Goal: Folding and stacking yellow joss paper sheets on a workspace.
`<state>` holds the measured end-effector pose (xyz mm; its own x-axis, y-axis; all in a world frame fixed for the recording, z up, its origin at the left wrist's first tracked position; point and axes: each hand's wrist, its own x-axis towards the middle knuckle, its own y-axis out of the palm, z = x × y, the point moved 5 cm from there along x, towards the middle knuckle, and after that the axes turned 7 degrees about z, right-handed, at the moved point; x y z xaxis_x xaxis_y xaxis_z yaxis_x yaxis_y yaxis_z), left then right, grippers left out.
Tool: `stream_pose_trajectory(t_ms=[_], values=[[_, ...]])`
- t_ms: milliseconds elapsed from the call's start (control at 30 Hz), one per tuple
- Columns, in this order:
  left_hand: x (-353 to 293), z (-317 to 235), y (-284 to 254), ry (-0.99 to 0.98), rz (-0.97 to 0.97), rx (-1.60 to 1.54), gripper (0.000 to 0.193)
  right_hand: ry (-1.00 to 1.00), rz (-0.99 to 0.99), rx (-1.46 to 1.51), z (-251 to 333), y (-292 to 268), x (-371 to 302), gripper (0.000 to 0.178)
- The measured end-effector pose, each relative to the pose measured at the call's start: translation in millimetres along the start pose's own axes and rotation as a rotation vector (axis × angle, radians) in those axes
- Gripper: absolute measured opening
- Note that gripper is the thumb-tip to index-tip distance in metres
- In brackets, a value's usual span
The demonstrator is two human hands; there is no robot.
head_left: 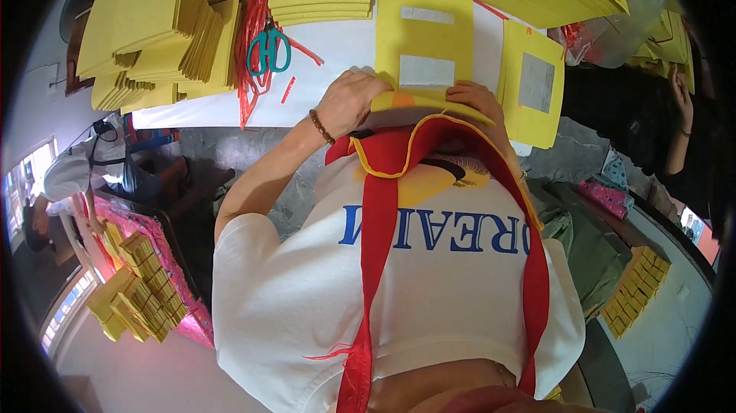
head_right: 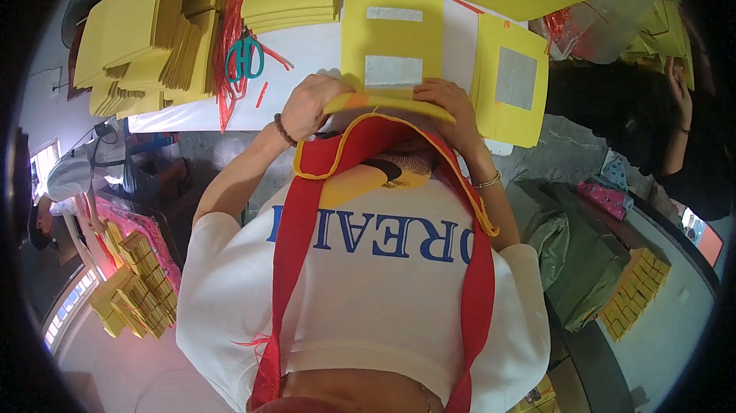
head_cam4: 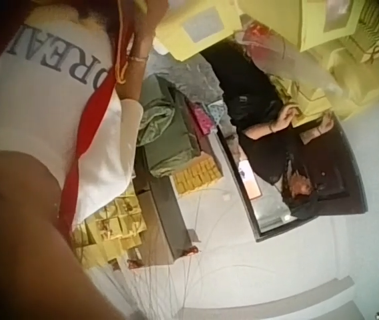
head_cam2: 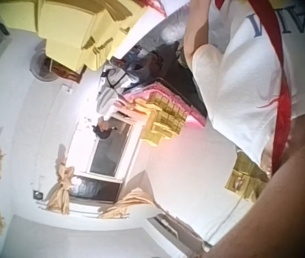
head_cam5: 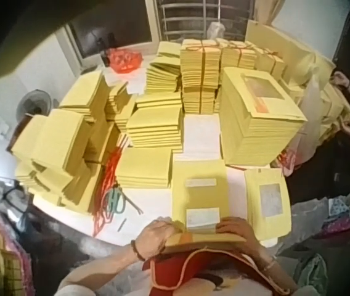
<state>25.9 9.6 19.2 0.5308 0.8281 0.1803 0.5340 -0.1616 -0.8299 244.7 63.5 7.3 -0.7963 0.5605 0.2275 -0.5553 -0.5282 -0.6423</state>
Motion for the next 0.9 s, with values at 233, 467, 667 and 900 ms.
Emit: stream_pose_trajectory(t_ms=[233, 467, 667, 900], values=[[15, 52, 26, -0.611, -0.127, -0.499, 0.028, 0.652, -0.314, 0.578, -37, 13, 0, 0.030], [23, 68, 34, -0.753, -0.096, -0.550, 0.031, 0.606, -0.350, 0.110, -24, -3, 15, 0.037], [22, 74, 38, -0.769, -0.152, -0.584, 0.028, 0.746, -0.377, 0.193, -36, 2, 12, 0.034], [21, 81, 45, -0.820, -0.128, -0.620, 0.029, 0.781, -0.386, 0.176, -40, 5, 13, 0.034]])
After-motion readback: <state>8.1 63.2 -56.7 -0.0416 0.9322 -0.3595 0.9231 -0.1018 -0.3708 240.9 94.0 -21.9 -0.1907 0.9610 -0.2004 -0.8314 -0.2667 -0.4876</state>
